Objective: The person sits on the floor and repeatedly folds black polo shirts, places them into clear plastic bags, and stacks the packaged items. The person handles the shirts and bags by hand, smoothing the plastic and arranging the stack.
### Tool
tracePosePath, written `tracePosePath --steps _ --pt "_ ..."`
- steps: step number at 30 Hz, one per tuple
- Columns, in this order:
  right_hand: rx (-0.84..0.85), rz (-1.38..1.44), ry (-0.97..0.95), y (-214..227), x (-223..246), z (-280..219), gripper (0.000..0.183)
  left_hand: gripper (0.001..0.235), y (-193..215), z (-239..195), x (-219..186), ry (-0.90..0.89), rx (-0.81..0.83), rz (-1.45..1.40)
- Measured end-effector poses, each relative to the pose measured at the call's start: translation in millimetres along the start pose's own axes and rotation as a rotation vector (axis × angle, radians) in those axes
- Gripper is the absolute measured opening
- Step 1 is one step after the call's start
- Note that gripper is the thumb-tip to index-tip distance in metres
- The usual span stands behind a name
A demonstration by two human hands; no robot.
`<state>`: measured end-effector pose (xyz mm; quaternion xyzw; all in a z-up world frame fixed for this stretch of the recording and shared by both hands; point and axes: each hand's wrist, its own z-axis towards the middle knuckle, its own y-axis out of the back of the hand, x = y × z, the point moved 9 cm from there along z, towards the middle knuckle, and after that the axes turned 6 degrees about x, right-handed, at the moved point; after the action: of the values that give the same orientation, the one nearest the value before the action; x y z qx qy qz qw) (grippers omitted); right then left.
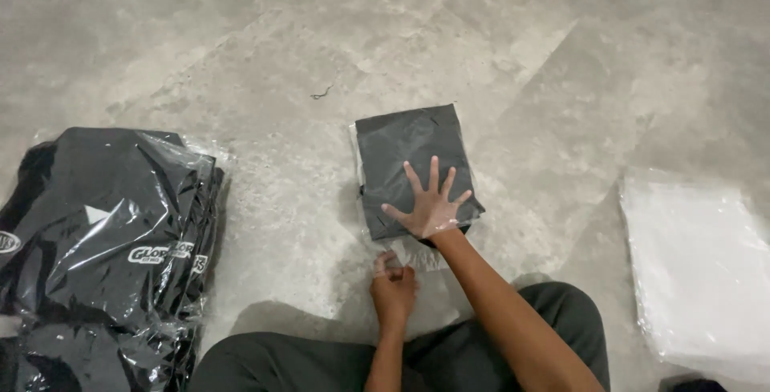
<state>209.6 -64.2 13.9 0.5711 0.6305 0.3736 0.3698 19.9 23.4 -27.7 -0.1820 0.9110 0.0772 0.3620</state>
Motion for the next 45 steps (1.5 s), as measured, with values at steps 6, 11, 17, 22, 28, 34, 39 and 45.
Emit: tracePosePath --steps 6,11,17,22,28,34,39,45 --pt "0.001 0.175 0.187 -8 -26 -34 0.087 0.033 15 -9 -8 -0.085 -0.062 0.034" --pt "-0.121 0.345 0.217 -14 -62 -70 0.101 0.03 37 -5 -7 -0.162 -0.247 0.126" --pt "0.084 0.393 0.096 -6 -43 -70 0.115 0.021 47 12 11 -0.297 -0.295 0.18" --pt "0.012 0.346 0.071 4 -32 -75 0.115 0.015 52 27 19 -0.289 -0.367 0.245" --pt "0.015 0.36 0.024 -5 -33 -71 0.108 0.017 51 19 12 -0.324 -0.347 0.326" --pt "0.061 0.474 0.301 -24 -73 -75 0.091 0.021 66 29 22 -0.123 -0.231 0.005" --pt "0.014 0.53 0.548 14 -122 -131 0.059 0.039 78 20 15 -0.036 -0.199 -0.179" --pt "-0.129 0.619 0.364 41 -173 -136 0.026 0.06 62 -63 -103 -0.643 -0.278 0.5"
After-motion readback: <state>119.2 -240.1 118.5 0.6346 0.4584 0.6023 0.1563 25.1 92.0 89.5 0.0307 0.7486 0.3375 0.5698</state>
